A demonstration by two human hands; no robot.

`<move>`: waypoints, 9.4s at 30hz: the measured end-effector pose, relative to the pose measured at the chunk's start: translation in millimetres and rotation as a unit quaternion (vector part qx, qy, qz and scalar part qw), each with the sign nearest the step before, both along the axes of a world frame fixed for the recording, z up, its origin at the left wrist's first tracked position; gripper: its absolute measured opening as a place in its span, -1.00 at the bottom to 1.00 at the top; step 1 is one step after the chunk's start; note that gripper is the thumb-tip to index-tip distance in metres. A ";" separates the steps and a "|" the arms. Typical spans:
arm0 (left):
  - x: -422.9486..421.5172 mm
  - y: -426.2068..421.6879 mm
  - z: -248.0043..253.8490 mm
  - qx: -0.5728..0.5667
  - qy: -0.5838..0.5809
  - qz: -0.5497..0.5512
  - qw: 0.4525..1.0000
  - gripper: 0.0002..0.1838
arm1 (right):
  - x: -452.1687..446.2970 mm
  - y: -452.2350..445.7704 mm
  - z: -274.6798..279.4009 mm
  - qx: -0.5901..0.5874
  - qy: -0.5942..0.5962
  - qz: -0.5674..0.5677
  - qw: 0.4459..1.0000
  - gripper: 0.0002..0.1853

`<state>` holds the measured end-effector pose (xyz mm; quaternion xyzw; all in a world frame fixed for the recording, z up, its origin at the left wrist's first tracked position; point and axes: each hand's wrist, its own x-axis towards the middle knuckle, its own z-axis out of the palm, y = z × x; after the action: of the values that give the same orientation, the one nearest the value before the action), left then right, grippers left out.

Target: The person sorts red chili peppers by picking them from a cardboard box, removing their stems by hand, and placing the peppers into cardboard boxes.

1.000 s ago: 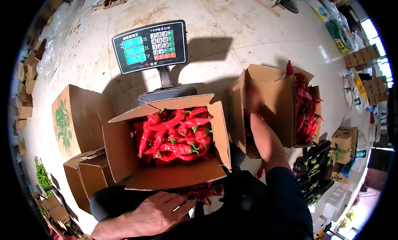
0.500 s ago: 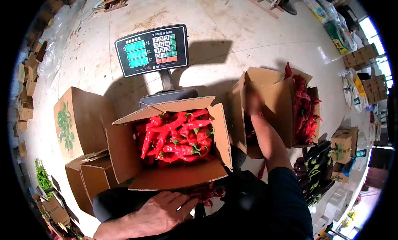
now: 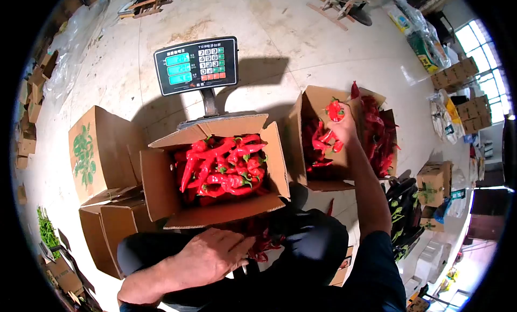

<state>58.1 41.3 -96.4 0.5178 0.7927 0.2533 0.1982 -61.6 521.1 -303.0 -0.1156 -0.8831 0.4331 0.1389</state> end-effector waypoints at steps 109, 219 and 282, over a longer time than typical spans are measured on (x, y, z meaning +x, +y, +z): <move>-56.8 12.2 -5.9 0.515 -0.503 0.319 0.617 -0.66 | 69.0 -286.8 250.8 -0.469 -0.034 0.284 0.835 -0.34; -74.3 -10.1 -2.5 0.446 -0.402 0.358 0.715 -0.61 | 60.7 -290.4 250.4 -0.431 -0.111 0.226 0.867 -0.63; -25.9 -9.4 -19.4 -0.106 -0.173 -0.135 0.970 -0.58 | 55.9 -242.3 259.2 -0.422 -0.087 0.274 0.860 -0.36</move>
<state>32.2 32.0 -115.8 0.5449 0.6912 0.2246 0.4182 -5.7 278.8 -43.8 0.0463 -0.6202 0.7731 -0.1245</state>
